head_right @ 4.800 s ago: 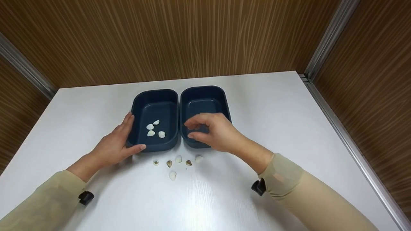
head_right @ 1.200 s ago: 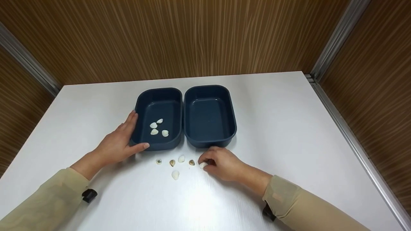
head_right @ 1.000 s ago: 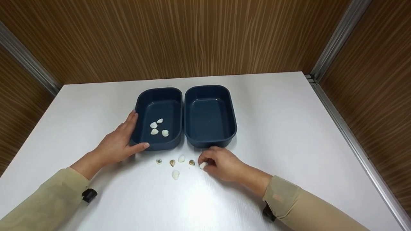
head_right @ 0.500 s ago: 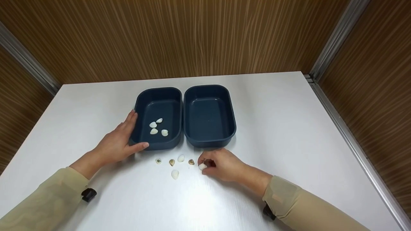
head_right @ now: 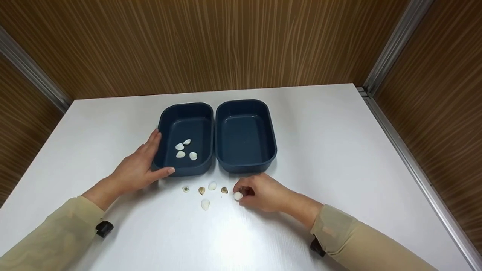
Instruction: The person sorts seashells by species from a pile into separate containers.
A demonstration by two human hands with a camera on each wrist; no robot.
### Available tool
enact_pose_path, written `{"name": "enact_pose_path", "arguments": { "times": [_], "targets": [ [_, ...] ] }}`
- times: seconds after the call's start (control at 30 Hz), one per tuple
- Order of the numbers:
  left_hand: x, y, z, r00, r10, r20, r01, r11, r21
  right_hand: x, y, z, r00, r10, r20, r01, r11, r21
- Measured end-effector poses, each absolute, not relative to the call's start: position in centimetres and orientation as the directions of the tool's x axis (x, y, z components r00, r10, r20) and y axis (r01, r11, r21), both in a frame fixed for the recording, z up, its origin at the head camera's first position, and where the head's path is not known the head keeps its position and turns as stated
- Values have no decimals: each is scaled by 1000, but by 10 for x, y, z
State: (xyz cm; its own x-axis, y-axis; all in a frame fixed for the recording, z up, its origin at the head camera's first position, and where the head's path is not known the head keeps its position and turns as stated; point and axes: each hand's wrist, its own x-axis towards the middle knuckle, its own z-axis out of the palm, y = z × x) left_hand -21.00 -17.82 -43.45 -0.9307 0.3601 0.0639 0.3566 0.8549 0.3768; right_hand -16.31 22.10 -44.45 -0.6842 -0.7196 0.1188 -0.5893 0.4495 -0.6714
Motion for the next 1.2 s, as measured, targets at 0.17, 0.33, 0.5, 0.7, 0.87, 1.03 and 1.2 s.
{"name": "enact_pose_path", "arguments": {
  "times": [0.17,0.33,0.5,0.7,0.87,1.03,1.2],
  "targets": [
    [-210,-179,-434,-930,363,61,359,855,373,-163,221,-436,-670,-731,131,-598,426,-679],
    [-210,-179,-434,-929,364,70,363,855,371,-166,216,-417,-644,-743,182,-648,404,-646],
    [-210,-178,-434,-929,363,70,363,857,366,-171,205,-391,-612,-743,271,-711,367,-600],
    [-209,-178,-434,-931,359,66,357,857,373,-187,187,-363,-538,-734,414,-804,298,-515],
    [-208,-178,-434,-934,354,55,348,860,372,-201,172,-344,-547,-706,449,-810,311,-498],
    [-210,-178,-434,-937,348,43,339,867,366,-216,156,-336,-585,-687,431,-782,337,-525],
    [-209,-178,-433,-939,343,25,328,871,367,-229,143,-336,-639,-655,403,-738,372,-563]
  ]
}}
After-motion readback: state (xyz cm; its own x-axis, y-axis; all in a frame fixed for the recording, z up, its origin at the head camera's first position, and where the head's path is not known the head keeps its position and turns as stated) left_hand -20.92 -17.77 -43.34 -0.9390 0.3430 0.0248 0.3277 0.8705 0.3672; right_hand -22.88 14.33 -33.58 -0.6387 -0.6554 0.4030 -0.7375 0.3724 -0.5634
